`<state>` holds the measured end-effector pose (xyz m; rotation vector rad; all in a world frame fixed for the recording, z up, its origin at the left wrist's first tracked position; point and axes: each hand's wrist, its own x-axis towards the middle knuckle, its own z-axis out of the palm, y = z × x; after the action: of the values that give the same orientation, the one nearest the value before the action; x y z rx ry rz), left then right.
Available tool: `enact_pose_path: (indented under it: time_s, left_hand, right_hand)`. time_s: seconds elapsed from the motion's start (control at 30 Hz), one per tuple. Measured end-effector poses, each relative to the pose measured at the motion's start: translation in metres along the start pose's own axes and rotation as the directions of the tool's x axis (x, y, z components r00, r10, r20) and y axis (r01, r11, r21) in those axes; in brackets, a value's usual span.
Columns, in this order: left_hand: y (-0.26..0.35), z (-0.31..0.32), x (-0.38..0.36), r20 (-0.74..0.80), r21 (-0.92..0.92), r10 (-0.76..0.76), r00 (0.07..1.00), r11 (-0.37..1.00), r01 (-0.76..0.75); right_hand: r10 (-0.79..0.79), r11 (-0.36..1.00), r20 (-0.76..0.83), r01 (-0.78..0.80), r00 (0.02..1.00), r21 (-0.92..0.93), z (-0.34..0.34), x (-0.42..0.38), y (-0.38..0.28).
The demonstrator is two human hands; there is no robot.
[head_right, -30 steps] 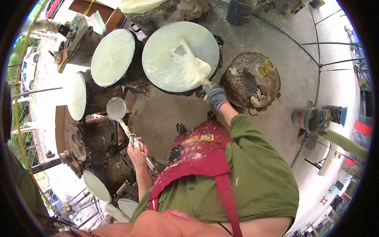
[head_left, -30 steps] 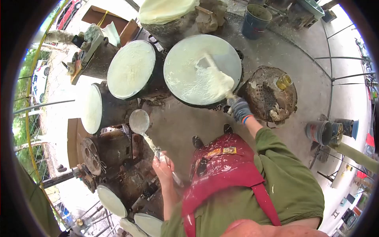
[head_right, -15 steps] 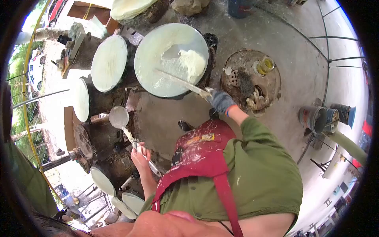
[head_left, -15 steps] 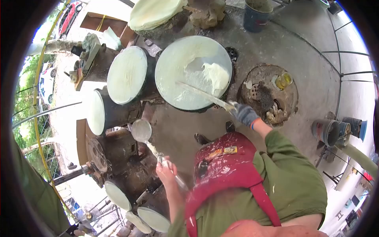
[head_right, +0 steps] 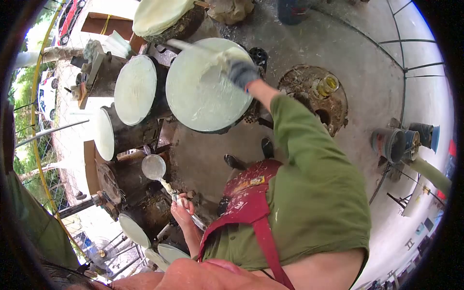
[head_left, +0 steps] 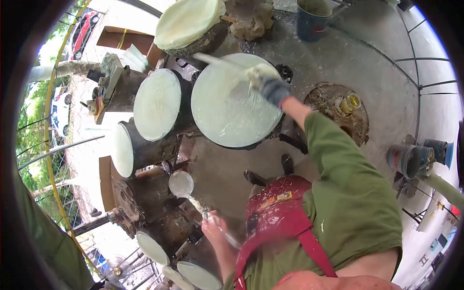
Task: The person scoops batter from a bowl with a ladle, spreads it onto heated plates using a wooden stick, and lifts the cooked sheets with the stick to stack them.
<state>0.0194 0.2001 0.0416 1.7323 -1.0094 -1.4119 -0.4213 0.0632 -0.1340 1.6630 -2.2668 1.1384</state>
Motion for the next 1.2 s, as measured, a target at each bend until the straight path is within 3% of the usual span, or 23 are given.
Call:
enact_pose_path:
  time_s: [0.03, 0.07, 0.1, 0.13, 0.17, 0.2, 0.23, 0.27, 0.37, 0.47, 0.5, 0.6, 0.63, 0.73, 0.77, 0.8, 0.87, 0.97, 1.07, 1.1, 1.2]
  left_hand:
    - [0.004, 0.002, 0.001, 0.016, -0.009, 0.016, 1.000, 1.000, -0.015]
    - [0.007, 0.003, 0.001, 0.031, -0.018, 0.030, 0.999, 0.999, -0.030]
    - [0.009, 0.004, 0.005, 0.036, -0.058, 0.001, 0.999, 0.998, 0.001]
    - [0.014, 0.006, 0.007, 0.055, -0.079, 0.008, 0.998, 0.997, -0.003]
    - [0.018, 0.010, 0.006, 0.073, -0.099, 0.013, 0.997, 0.995, -0.006]
    - [0.022, 0.012, 0.006, 0.092, -0.117, 0.018, 0.996, 0.993, -0.008]
    - [0.021, 0.014, 0.007, 0.111, -0.078, 0.049, 0.993, 0.996, -0.040]
    - [0.020, 0.017, 0.010, 0.137, -0.072, 0.054, 0.989, 0.996, -0.044]
    - [0.021, 0.024, 0.017, 0.228, -0.114, 0.050, 0.972, 0.993, -0.024]
    - [0.027, 0.026, 0.018, 0.261, -0.127, 0.049, 0.964, 0.992, -0.016]
    - [0.024, 0.024, 0.020, 0.271, -0.172, 0.056, 0.961, 0.985, -0.009]
    - [0.018, 0.023, 0.025, 0.228, -0.077, 0.061, 0.972, 0.996, -0.044]
    - [0.018, 0.023, 0.024, 0.227, -0.059, 0.055, 0.972, 0.997, -0.043]
    - [0.030, 0.029, 0.034, 0.251, -0.005, 0.054, 0.966, 0.999, -0.054]
    - [0.036, 0.033, 0.041, 0.270, 0.007, 0.053, 0.961, 0.998, -0.057]
    - [0.040, 0.038, 0.050, 0.288, 0.017, 0.051, 0.956, 0.998, -0.058]
    - [0.050, 0.055, 0.081, 0.384, 0.018, 0.025, 0.923, 0.999, -0.035]
    - [0.052, 0.098, 0.149, 0.529, 0.056, 0.038, 0.848, 0.995, -0.079]
    - [0.062, 0.153, 0.191, 0.647, 0.028, 0.016, 0.762, 0.999, -0.045]
    - [0.059, 0.167, 0.206, 0.687, 0.037, -0.011, 0.727, 0.999, -0.020]
    - [0.047, 0.192, 0.218, 0.686, 0.140, -0.142, 0.714, 0.988, 0.062]
  right_hand:
    - [-0.028, 1.000, 0.137, 0.028, 0.990, -0.003, 0.007, -0.035, -0.007]
    - [0.295, 0.938, 0.586, -0.346, 0.755, -0.027, -0.070, -0.036, -0.058]
    - [0.252, 0.866, 0.482, -0.417, 0.839, 0.274, -0.092, -0.062, -0.062]
    - [0.239, 0.879, 0.243, -0.316, 0.940, 0.358, -0.095, -0.091, -0.050]
    - [0.221, 0.889, -0.011, -0.197, 0.975, 0.413, -0.089, -0.121, -0.035]
    - [0.516, 0.630, 0.226, -0.545, 0.826, 0.553, -0.087, -0.143, -0.026]
    - [0.671, 0.247, 0.488, -0.788, 0.559, 0.563, -0.085, -0.161, -0.017]
    - [0.655, -0.183, 0.721, -0.878, 0.226, 0.442, -0.087, -0.174, -0.015]
    - [0.561, 0.079, 0.740, -0.914, 0.371, 0.399, -0.090, -0.189, -0.042]
    - [0.649, 0.076, 0.648, -0.882, 0.398, 0.465, -0.117, -0.159, -0.039]
    - [0.684, -0.018, 0.540, -0.729, 0.491, 0.684, -0.080, -0.190, 0.002]
    - [0.608, -0.128, 0.776, -0.943, 0.169, 0.306, -0.103, -0.169, -0.031]
    - [0.603, 0.018, 0.786, -0.987, 0.136, 0.157, -0.108, -0.156, -0.046]
    - [0.509, 0.211, 0.788, -0.938, 0.347, 0.276, -0.116, -0.151, -0.053]
    - [0.510, 0.398, 0.644, -0.820, 0.571, 0.412, -0.104, -0.154, -0.042]
    - [0.601, 0.087, 0.676, -0.876, 0.425, 0.474, -0.099, -0.147, -0.029]
    - [0.588, 0.485, 0.590, -0.825, 0.554, 0.290, -0.071, -0.160, 0.003]
    - [0.553, 0.611, 0.678, -0.789, 0.484, 0.065, -0.071, -0.158, -0.031]
    - [0.494, 0.789, 0.534, -0.612, 0.686, 0.058, -0.104, -0.164, -0.077]
    - [0.303, 0.927, 0.318, -0.355, 0.898, 0.119, -0.101, -0.180, -0.075]
    - [0.712, 0.677, 0.279, -0.735, 0.644, -0.032, -0.079, -0.230, -0.082]
